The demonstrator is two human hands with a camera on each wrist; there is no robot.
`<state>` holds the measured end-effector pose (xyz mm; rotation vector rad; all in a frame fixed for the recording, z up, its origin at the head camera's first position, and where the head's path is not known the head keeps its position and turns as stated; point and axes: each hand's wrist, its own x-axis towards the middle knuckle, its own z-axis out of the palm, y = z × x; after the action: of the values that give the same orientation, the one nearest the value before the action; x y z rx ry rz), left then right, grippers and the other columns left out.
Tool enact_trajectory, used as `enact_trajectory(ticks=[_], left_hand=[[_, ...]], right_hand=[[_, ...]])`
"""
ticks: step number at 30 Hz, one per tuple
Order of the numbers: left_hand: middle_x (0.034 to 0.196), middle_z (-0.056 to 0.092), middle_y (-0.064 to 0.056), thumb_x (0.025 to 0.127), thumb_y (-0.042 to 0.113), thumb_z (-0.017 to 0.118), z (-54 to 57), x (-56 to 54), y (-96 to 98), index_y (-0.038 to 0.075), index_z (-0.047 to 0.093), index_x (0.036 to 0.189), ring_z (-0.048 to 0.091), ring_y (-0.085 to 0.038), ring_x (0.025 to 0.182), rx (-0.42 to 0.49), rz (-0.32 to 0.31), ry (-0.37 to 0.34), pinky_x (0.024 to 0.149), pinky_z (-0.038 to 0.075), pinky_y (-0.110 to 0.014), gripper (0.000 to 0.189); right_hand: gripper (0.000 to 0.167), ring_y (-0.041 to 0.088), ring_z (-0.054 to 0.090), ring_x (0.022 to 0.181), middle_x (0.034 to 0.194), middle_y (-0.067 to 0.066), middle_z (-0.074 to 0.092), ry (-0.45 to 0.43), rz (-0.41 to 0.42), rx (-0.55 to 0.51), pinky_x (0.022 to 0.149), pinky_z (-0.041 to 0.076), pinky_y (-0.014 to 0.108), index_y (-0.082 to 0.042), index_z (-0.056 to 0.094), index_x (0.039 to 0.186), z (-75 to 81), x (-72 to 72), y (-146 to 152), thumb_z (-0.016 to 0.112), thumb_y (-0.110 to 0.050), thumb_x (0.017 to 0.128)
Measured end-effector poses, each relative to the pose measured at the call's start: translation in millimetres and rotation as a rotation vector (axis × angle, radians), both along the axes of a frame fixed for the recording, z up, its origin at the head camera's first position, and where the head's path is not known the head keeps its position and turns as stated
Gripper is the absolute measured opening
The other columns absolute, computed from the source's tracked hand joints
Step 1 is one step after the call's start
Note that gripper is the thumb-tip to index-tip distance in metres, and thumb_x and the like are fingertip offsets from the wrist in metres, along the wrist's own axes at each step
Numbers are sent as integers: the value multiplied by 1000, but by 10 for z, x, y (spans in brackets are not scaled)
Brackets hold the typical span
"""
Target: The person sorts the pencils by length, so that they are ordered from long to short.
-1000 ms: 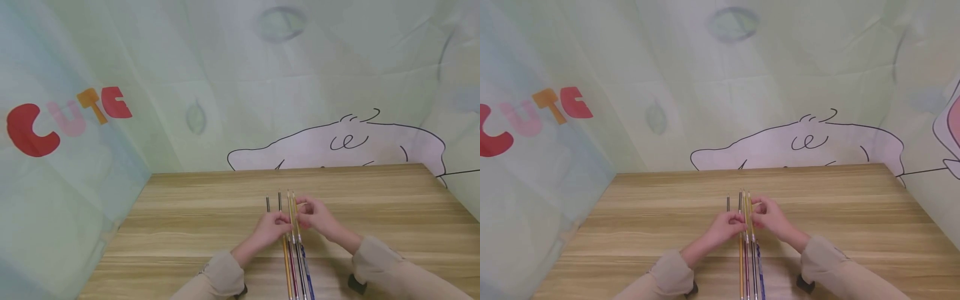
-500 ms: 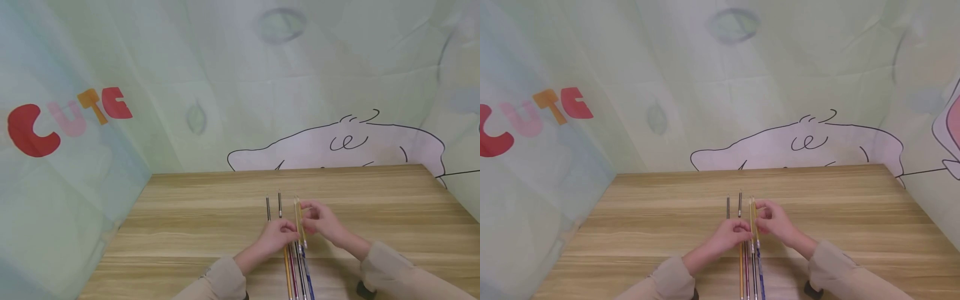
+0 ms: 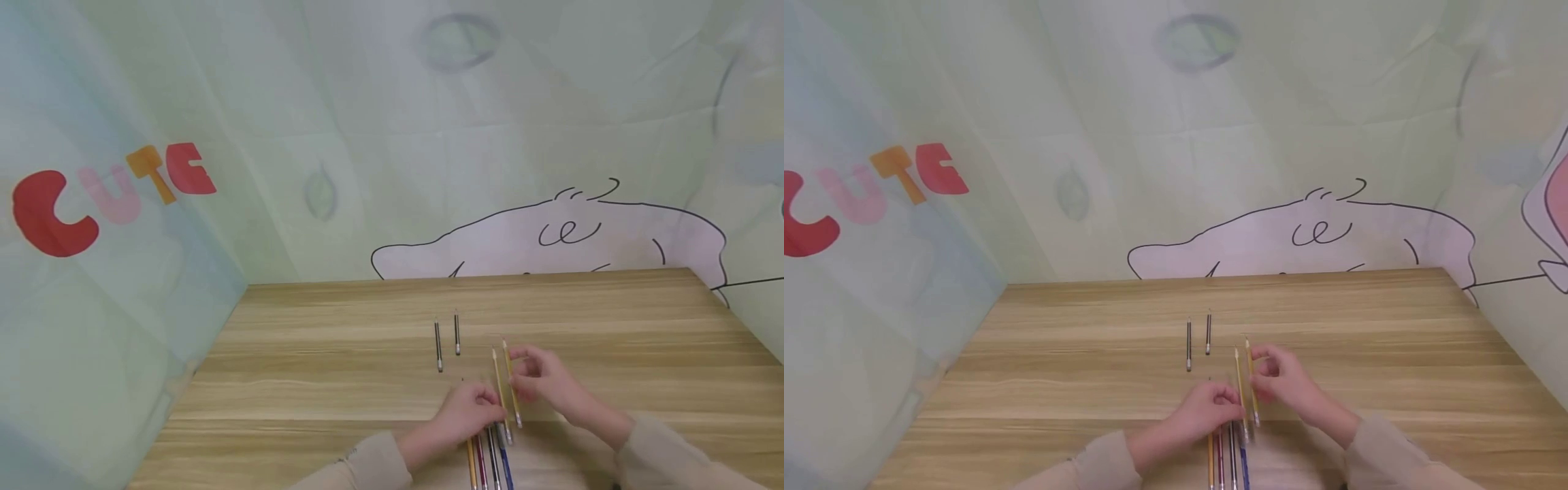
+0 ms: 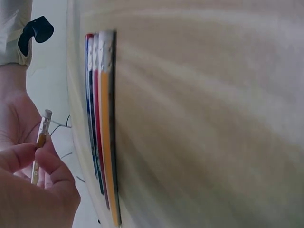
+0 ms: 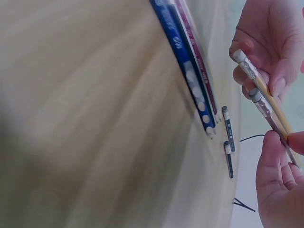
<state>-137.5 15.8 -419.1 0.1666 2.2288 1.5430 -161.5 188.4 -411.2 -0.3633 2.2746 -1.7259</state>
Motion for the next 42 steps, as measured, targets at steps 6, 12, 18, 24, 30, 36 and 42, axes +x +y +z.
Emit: enact_trajectory(ticks=[6,12,18,24,30,36,42], left_hand=[[56,52,6,72,12,66,-42,114,60,11,58,71,43,-6,48,-43,-7,9,44,36,-17,9],[55,54,5,71,11,67,-84,205,100,11,59,70,45,-5,47,-79,-24,47,42,38,-17,9],[53,52,7,70,13,69,-112,275,128,12,60,67,44,-4,45,-133,-46,83,41,36,-17,10],[52,52,8,69,13,69,-128,316,146,12,59,65,43,-2,45,-150,-56,97,41,35,-16,11],[52,52,9,68,12,69,-140,355,149,11,58,63,43,-1,45,-161,-62,130,42,36,-15,11],[55,56,8,68,11,68,-154,372,146,11,59,66,45,1,47,-160,-80,149,45,39,-14,10],[57,57,8,69,12,69,-169,373,150,11,59,69,47,1,49,-174,-80,158,48,40,-14,10]], right_hand=[[46,12,55,61,77,12,59,-11,14,-3,57,50,29,12,39,117,-67,89,68,57,-3,77],[47,13,57,66,81,13,59,-42,15,-16,62,52,29,12,39,117,-118,169,110,58,-4,78],[48,12,55,62,78,11,58,-62,11,-5,57,51,26,12,39,117,-170,207,128,59,-4,76],[49,10,53,58,76,10,57,-72,36,1,52,48,26,13,36,118,-230,237,162,58,-4,77],[50,9,53,58,76,9,57,-82,61,-11,52,48,26,15,35,118,-264,278,183,57,-6,78],[48,10,54,58,75,9,57,-89,60,-7,52,49,27,14,36,117,-304,301,195,57,-6,78],[47,10,54,58,76,10,57,-102,57,-3,52,49,27,13,37,116,-312,320,202,57,-5,78]])
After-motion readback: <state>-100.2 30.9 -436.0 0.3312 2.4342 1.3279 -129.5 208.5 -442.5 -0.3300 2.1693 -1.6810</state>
